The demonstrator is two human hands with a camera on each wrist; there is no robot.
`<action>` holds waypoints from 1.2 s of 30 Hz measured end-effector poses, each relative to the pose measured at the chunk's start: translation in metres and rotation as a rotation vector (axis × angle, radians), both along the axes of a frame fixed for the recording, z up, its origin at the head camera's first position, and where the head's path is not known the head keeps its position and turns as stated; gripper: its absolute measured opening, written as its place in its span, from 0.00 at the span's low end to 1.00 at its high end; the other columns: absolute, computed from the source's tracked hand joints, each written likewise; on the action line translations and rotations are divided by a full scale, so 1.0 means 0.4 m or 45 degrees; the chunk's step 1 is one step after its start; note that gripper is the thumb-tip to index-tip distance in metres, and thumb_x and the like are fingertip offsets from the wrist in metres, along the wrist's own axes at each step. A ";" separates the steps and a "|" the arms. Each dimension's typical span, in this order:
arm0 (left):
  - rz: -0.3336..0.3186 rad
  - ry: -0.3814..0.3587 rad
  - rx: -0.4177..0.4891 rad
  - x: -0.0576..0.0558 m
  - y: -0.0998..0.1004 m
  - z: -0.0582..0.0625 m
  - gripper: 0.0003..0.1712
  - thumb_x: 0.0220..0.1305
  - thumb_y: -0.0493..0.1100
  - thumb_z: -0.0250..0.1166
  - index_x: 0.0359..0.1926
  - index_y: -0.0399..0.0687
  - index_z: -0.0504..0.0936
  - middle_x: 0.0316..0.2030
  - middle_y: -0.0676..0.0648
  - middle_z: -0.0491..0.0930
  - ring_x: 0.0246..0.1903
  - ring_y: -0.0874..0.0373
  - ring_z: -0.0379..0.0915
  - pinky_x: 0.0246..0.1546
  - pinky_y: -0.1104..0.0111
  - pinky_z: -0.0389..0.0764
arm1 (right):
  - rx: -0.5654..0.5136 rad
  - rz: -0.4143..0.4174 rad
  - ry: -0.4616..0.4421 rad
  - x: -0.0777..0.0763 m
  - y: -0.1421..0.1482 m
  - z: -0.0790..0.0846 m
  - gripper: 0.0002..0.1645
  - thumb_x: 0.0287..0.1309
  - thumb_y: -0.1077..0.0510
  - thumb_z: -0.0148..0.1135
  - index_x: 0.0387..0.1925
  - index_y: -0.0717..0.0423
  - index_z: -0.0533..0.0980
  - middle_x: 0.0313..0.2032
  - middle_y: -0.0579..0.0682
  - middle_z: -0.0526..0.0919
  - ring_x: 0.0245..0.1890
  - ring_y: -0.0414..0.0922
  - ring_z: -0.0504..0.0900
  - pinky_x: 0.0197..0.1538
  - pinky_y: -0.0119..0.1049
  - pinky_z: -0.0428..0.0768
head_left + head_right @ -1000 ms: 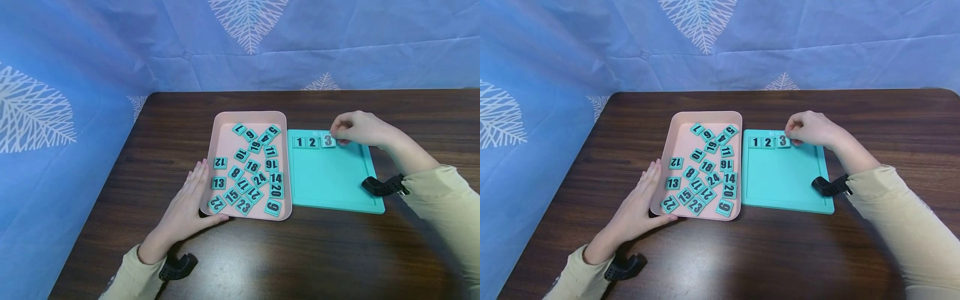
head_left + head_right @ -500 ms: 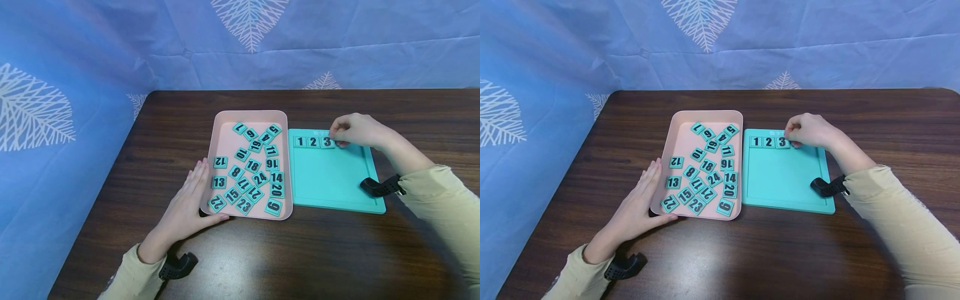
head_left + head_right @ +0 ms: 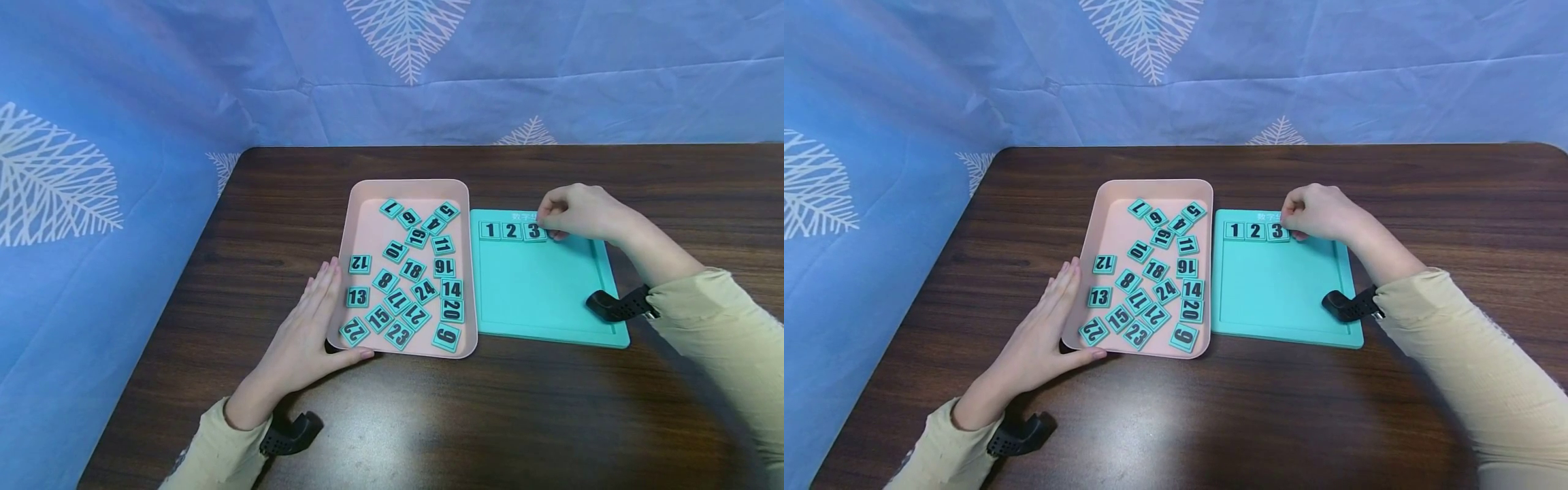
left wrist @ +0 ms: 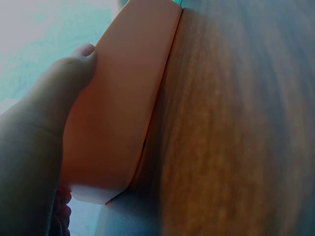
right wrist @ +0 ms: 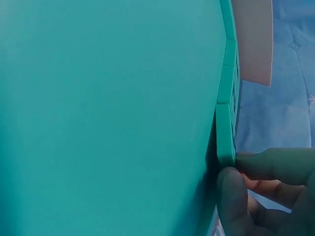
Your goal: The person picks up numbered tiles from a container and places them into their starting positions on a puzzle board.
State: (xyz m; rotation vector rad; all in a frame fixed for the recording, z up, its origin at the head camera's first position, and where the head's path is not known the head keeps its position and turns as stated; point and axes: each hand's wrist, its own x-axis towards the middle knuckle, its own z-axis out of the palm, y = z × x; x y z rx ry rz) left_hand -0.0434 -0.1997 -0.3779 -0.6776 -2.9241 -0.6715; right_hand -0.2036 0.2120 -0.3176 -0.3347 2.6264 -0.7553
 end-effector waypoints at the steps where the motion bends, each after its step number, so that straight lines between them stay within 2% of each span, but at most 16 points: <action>1: 0.001 -0.002 0.003 0.000 0.000 0.000 0.71 0.47 0.74 0.65 0.75 0.46 0.34 0.75 0.44 0.37 0.73 0.57 0.30 0.71 0.60 0.41 | 0.003 0.002 0.007 0.000 0.000 -0.001 0.09 0.65 0.59 0.55 0.39 0.62 0.78 0.24 0.51 0.80 0.28 0.48 0.80 0.30 0.42 0.68; 22: 0.005 -0.002 0.002 -0.004 0.001 0.002 0.71 0.46 0.74 0.66 0.75 0.46 0.34 0.75 0.44 0.37 0.73 0.58 0.30 0.71 0.60 0.41 | 0.090 0.056 0.135 -0.003 -0.009 -0.010 0.07 0.63 0.61 0.55 0.34 0.62 0.75 0.18 0.52 0.75 0.21 0.48 0.71 0.27 0.42 0.63; 27: 0.004 -0.009 0.008 -0.003 0.002 0.000 0.71 0.47 0.74 0.65 0.75 0.46 0.34 0.75 0.44 0.37 0.73 0.58 0.30 0.71 0.60 0.41 | 0.083 0.069 0.169 -0.005 -0.017 -0.004 0.08 0.63 0.59 0.58 0.36 0.62 0.76 0.24 0.51 0.76 0.23 0.47 0.71 0.28 0.42 0.66; 36: 0.002 -0.004 0.014 -0.001 0.001 0.000 0.71 0.47 0.74 0.65 0.75 0.45 0.35 0.75 0.44 0.37 0.73 0.57 0.30 0.71 0.60 0.42 | -0.040 0.136 0.279 -0.008 -0.070 0.031 0.08 0.61 0.59 0.61 0.40 0.59 0.78 0.32 0.51 0.81 0.30 0.46 0.76 0.32 0.41 0.73</action>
